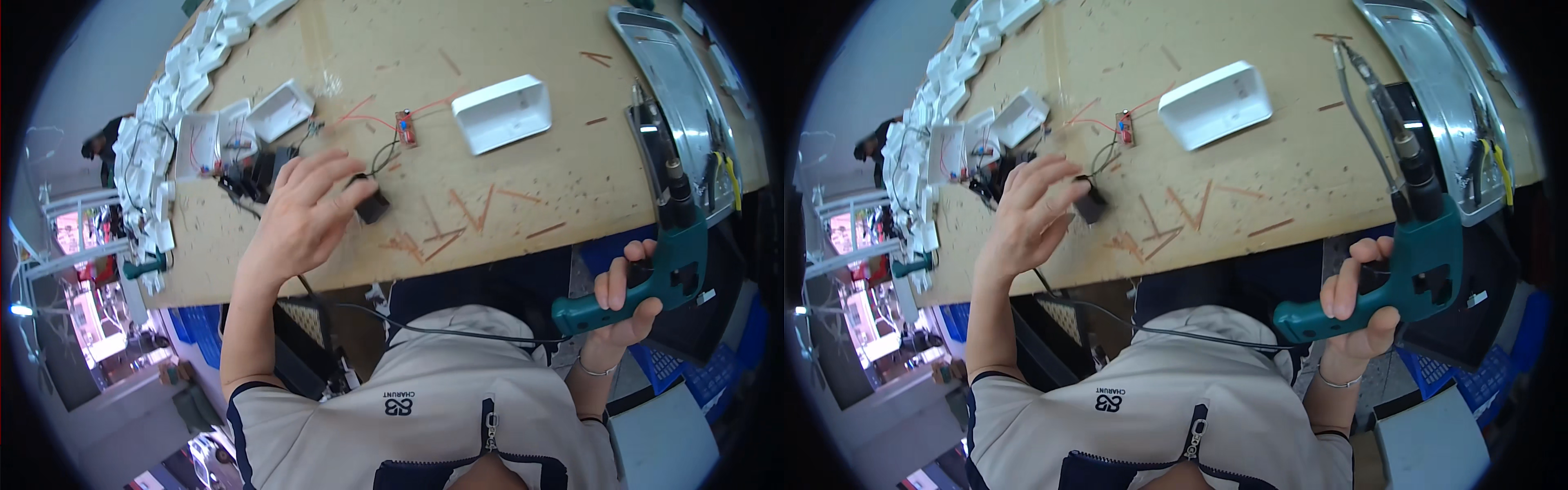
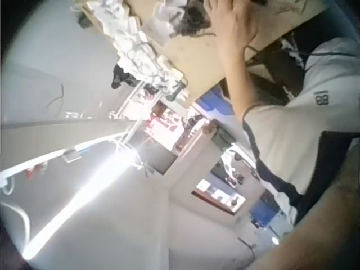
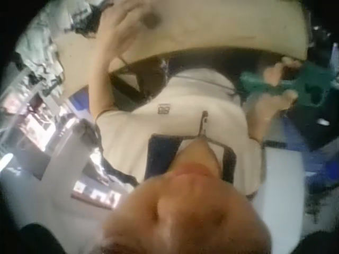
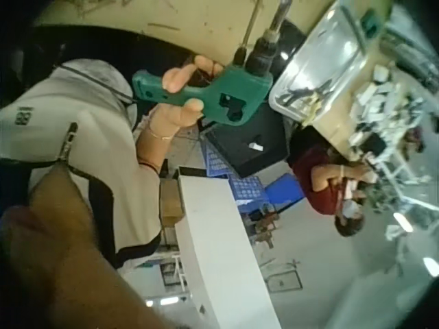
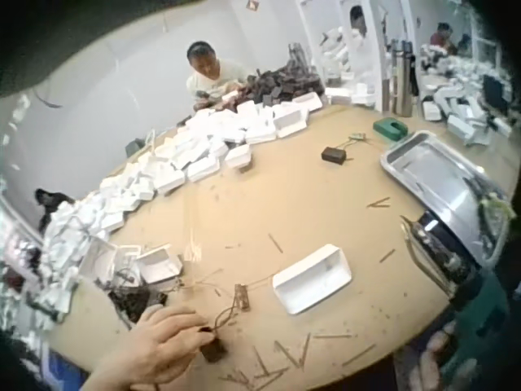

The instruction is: Soldering wires to small circuit boards and assembling them into plastic housings.

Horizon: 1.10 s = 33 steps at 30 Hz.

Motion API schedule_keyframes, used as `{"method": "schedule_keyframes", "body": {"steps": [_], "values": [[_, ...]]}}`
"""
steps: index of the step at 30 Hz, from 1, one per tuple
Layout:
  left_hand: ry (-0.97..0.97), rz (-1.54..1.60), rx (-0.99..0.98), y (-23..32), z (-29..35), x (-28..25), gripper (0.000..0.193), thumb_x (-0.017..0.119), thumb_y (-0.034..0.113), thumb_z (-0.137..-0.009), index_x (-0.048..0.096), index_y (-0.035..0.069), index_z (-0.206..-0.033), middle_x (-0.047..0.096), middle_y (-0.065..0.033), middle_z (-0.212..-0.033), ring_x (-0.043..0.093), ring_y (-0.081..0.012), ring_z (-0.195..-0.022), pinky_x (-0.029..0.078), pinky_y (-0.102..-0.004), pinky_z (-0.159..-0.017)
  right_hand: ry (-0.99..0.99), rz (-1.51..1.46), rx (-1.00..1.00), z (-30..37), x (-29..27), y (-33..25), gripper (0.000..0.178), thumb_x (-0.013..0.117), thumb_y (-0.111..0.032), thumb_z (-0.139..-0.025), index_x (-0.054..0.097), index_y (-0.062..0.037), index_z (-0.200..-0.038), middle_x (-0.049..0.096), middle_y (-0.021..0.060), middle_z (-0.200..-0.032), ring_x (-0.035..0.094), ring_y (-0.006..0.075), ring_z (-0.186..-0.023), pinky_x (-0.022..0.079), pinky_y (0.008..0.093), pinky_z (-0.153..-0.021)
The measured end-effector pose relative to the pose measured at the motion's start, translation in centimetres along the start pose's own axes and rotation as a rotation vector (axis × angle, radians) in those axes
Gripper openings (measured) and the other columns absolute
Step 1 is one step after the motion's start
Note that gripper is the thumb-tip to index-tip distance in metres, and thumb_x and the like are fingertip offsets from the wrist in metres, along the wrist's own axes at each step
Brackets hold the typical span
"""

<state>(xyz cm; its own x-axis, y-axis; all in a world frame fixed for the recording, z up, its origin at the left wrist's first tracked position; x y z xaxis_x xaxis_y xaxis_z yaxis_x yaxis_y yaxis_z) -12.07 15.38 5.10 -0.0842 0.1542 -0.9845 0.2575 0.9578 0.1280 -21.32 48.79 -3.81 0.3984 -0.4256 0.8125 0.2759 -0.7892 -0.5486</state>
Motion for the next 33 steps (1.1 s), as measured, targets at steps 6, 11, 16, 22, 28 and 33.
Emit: {"method": "schedule_keyframes", "body": {"steps": [6,11,16,22,28,33], "values": [[0.062,0.345,-0.501,-0.2,-0.7,2.3,0.032,0.060,0.029,-0.079,0.061,0.002,-0.096,0.059,-0.0152,-0.094,0.056,-0.0324,-0.090,0.043,-0.0368,-0.078,-0.060,0.008,0.055,-0.4,1.3,1.1,0.067,0.065,-0.024,-0.081,0.028,0.0045,-0.128,0.043,0.0175,-0.122,0.046,0.0125,-0.065,0.042,0.0252,-0.057],[0.072,0.132,-0.678,-1.0,-3.6,4.3,0.041,0.059,0.039,-0.079,0.062,0.001,-0.093,0.058,-0.0155,-0.085,0.057,-0.0299,-0.078,0.045,-0.0368,-0.072,-0.129,0.022,0.076,-2.0,2.9,1.6,0.067,0.065,-0.025,-0.081,0.028,0.0038,-0.129,0.041,0.0190,-0.125,0.047,0.0125,-0.067,0.042,0.0248,-0.057],[0.209,0.263,-0.641,-1.1,-4.6,5.3,0.037,0.063,0.032,-0.076,0.061,0.000,-0.095,0.058,-0.0146,-0.090,0.057,-0.0270,-0.079,0.045,-0.0357,-0.072,-0.023,0.050,0.113,-4.3,2.9,2.7,0.066,0.063,-0.027,-0.082,0.029,0.0020,-0.130,0.027,0.0233,-0.137,0.052,0.0151,-0.082,0.049,0.0247,-0.065],[0.279,0.333,-0.544,-0.6,-5.7,6.3,0.036,0.066,0.022,-0.074,0.058,-0.002,-0.100,0.057,-0.0144,-0.092,0.056,-0.0268,-0.084,0.044,-0.0354,-0.072,-0.026,0.170,0.113,-7.2,1.9,3.9,0.060,0.056,-0.035,-0.085,0.035,0.0015,-0.128,0.029,0.0235,-0.136,0.047,0.0253,-0.115,0.050,0.0288,-0.076],[0.357,0.140,-0.593,-0.2,-7.0,6.7,0.036,0.065,0.014,-0.075,0.053,-0.002,-0.105,0.055,-0.0159,-0.094,0.057,-0.0263,-0.084,0.045,-0.0350,-0.072,0.011,0.152,0.162,-8.8,2.5,4.7,0.059,0.058,-0.032,-0.084,0.036,0.0028,-0.126,0.023,0.0275,-0.138,0.035,0.0332,-0.125,0.047,0.0315,-0.086],[0.397,0.302,-0.607,-0.4,-6.5,7.0,0.038,0.066,0.008,-0.073,0.051,-0.001,-0.107,0.054,-0.0143,-0.098,0.059,-0.0216,-0.085,0.046,-0.0316,-0.072,0.044,0.138,0.196,-9.2,2.9,5.4,0.058,0.058,-0.030,-0.085,0.036,0.0048,-0.125,0.021,0.0283,-0.138,0.028,0.0368,-0.128,0.041,0.0358,-0.095]]}}
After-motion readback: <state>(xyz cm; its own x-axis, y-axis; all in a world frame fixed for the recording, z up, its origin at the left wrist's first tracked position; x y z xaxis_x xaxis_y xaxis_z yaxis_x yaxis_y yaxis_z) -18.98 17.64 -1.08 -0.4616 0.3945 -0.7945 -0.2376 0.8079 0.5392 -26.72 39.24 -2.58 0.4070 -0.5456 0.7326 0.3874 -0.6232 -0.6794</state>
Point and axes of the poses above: each hand's wrist, its own z-axis away from the middle knuckle, its own x-axis out of the palm, y = z × x, the point moved 2 cm from there along -z, towards the middle knuckle
